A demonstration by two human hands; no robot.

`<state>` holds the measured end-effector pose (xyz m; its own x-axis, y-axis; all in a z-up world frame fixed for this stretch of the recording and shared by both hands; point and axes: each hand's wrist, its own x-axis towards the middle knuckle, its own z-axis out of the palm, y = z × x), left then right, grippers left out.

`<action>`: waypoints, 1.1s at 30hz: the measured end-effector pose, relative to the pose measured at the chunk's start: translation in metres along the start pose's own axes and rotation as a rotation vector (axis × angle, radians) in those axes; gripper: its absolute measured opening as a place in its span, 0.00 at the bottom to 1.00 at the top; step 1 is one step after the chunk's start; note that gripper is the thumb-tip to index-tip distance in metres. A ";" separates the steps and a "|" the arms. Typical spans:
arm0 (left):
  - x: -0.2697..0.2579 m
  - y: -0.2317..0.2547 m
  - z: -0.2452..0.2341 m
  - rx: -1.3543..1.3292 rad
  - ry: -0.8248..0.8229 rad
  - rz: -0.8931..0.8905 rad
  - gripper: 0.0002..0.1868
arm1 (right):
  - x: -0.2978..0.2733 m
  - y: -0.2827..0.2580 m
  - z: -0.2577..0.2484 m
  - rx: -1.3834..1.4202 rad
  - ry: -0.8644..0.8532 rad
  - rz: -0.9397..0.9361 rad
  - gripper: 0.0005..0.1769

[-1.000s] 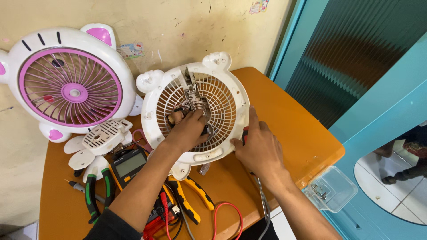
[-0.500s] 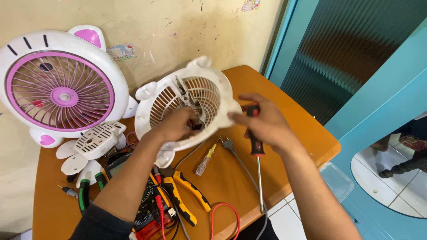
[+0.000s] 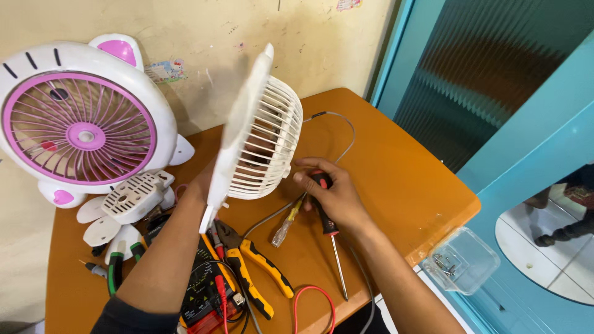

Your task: The person disassembles a white cat-shaped electric fan on a table, removes the motor, and uses a screwdriver and multimeter to work on the internal components. They handle the fan housing, motor, and wiring while tools are laid out on the table.

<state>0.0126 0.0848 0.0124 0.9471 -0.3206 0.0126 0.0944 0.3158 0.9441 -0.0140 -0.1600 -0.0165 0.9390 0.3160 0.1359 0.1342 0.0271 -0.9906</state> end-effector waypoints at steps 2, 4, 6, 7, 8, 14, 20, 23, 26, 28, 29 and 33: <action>-0.004 0.005 -0.005 -0.136 -0.021 0.061 0.23 | -0.001 -0.005 0.008 0.040 -0.039 -0.091 0.21; -0.009 0.009 -0.012 -0.249 -0.031 0.117 0.24 | 0.001 -0.013 0.016 0.066 -0.098 -0.159 0.19; -0.013 0.010 -0.019 -0.329 -0.049 0.156 0.26 | 0.004 -0.023 0.025 -0.062 -0.084 -0.246 0.20; -0.015 0.010 -0.022 -0.340 -0.054 0.163 0.26 | 0.006 -0.028 0.030 -0.128 -0.077 -0.290 0.20; -0.016 0.010 -0.024 -0.352 -0.063 0.170 0.27 | 0.009 -0.033 0.038 -0.146 -0.030 -0.301 0.20; -0.022 0.003 -0.033 -0.424 -0.101 0.210 0.31 | 0.015 -0.058 0.062 -0.365 0.065 -0.575 0.21; -0.024 -0.004 -0.042 -0.472 -0.137 0.237 0.36 | 0.021 -0.075 0.066 -0.515 0.045 -0.418 0.15; -0.025 -0.002 -0.043 -0.488 -0.169 0.256 0.38 | 0.027 -0.079 0.059 -0.494 -0.053 -0.452 0.13; -0.029 -0.003 -0.044 -0.500 -0.207 0.270 0.41 | 0.032 -0.072 0.052 -0.475 -0.101 -0.436 0.12; -0.030 -0.004 -0.044 -0.498 -0.240 0.287 0.42 | 0.037 -0.065 0.049 -0.376 -0.136 -0.429 0.10; -0.031 -0.005 -0.046 -0.498 -0.253 0.297 0.43 | 0.039 -0.060 0.048 -0.363 -0.136 -0.384 0.10; -0.043 -0.011 -0.059 -0.541 -0.322 0.347 0.47 | 0.042 -0.045 0.045 -0.299 -0.120 -0.316 0.11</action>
<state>-0.0110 0.1475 -0.0180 0.8208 -0.3423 0.4573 0.0221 0.8190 0.5734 0.0051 -0.1053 0.0333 0.7959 0.4445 0.4109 0.5110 -0.1294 -0.8498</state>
